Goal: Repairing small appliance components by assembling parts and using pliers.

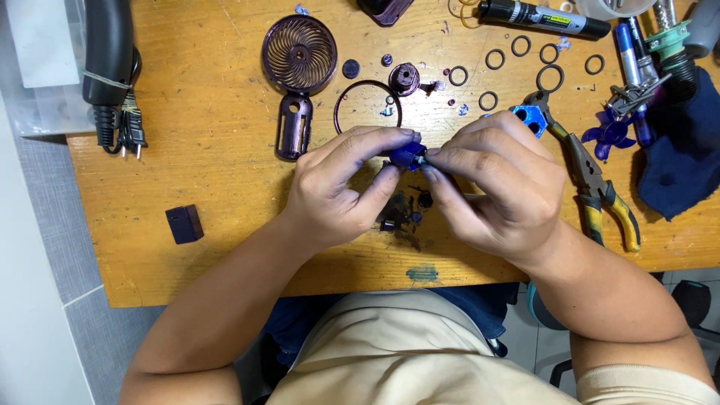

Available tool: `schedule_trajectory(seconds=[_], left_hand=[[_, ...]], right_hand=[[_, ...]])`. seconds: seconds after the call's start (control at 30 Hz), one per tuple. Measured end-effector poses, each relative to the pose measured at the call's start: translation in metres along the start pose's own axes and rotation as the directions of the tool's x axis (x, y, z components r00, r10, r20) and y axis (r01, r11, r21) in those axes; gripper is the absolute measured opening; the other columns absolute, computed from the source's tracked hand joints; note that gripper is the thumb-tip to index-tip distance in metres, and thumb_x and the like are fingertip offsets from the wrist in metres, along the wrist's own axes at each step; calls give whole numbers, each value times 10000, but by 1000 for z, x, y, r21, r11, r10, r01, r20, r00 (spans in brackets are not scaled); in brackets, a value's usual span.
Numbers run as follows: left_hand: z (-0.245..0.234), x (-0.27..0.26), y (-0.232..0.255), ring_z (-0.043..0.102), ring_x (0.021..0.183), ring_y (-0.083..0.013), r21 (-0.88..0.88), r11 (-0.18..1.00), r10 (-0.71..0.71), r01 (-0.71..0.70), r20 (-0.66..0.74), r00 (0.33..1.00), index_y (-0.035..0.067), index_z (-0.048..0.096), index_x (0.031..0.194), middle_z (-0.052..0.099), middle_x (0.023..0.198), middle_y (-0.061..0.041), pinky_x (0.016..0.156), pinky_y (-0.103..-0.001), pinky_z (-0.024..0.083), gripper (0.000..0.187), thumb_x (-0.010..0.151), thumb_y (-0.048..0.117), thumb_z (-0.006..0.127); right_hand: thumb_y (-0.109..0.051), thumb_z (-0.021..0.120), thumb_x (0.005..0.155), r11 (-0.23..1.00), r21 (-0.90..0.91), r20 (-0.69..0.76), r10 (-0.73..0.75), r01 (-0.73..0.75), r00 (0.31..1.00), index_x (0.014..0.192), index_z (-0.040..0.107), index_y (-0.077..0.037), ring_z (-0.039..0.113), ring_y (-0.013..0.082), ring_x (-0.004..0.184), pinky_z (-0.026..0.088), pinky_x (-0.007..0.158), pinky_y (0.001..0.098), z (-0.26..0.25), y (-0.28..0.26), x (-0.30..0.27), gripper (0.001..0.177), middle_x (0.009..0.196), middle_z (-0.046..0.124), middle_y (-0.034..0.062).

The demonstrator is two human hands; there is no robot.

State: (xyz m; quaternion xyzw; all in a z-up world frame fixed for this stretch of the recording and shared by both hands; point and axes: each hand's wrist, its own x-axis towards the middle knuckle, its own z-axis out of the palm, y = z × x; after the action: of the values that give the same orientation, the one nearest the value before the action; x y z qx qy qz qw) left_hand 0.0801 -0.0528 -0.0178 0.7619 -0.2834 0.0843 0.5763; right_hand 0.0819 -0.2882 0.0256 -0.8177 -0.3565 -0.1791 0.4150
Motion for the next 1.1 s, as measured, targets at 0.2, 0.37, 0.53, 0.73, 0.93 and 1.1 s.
schedule_trajectory(seconds=[0.2, 0.37, 0.53, 0.73, 0.93, 1.1], left_hand=[[0, 1, 3, 836, 1194, -353, -14, 1000, -25, 25, -6, 1000, -36, 704, 1414, 808, 1324, -224, 1127, -416, 688, 294, 1121, -51, 730], [1, -1, 1, 842, 1209, -359, -14, 1000, -13, 12, -7, 1000, -38, 703, 1416, 811, 1342, -224, 1145, -425, 693, 297, 1121, -62, 726], [0, -3, 1, 847, 1073, -263, 5, 998, -69, 69, 13, 998, 4, 714, 1443, 824, 1365, -175, 1061, -356, 698, 328, 1121, -52, 746], [0, 0, -1, 852, 1208, -357, 24, 999, -22, 21, 13, 1000, -34, 708, 1429, 818, 1349, -225, 1153, -422, 688, 310, 1123, -81, 725], [-1, 1, 0, 819, 1162, -343, 56, 998, -18, 17, 15, 1000, -6, 714, 1444, 781, 1304, -223, 1086, -407, 665, 305, 1142, -24, 748], [-3, 5, 7, 797, 1170, -325, -16, 995, -98, 98, -28, 995, -19, 718, 1420, 774, 1274, -194, 1112, -393, 638, 285, 1140, 10, 768]], right_hand=[[106, 790, 1088, 1000, 1, 10, 7, -7, 1000, 1086, 769, 160, 682, 409, 847, 564, 810, 476, -1, -1, 3, 58, 954, 746, 265], [115, 786, 1098, 999, -30, -1, 17, -17, 1000, 1074, 762, 152, 673, 399, 835, 538, 793, 470, 0, -1, 2, 50, 937, 737, 257], [105, 780, 1104, 998, -56, 27, 6, -4, 1000, 1096, 755, 163, 662, 413, 847, 544, 797, 480, -3, -3, 1, 64, 928, 712, 267], [61, 830, 1127, 996, -83, 41, 34, -30, 999, 1142, 791, 129, 636, 389, 840, 517, 814, 469, -5, -3, -1, 79, 945, 744, 228], [96, 861, 1111, 993, -24, 48, 114, -113, 992, 1151, 807, 143, 678, 370, 856, 529, 816, 461, -3, 0, -2, 82, 971, 773, 237], [24, 830, 1126, 956, 38, 35, 290, -291, 956, 1257, 753, 134, 710, 333, 926, 549, 885, 412, -2, -3, -2, 188, 1106, 774, 260]])
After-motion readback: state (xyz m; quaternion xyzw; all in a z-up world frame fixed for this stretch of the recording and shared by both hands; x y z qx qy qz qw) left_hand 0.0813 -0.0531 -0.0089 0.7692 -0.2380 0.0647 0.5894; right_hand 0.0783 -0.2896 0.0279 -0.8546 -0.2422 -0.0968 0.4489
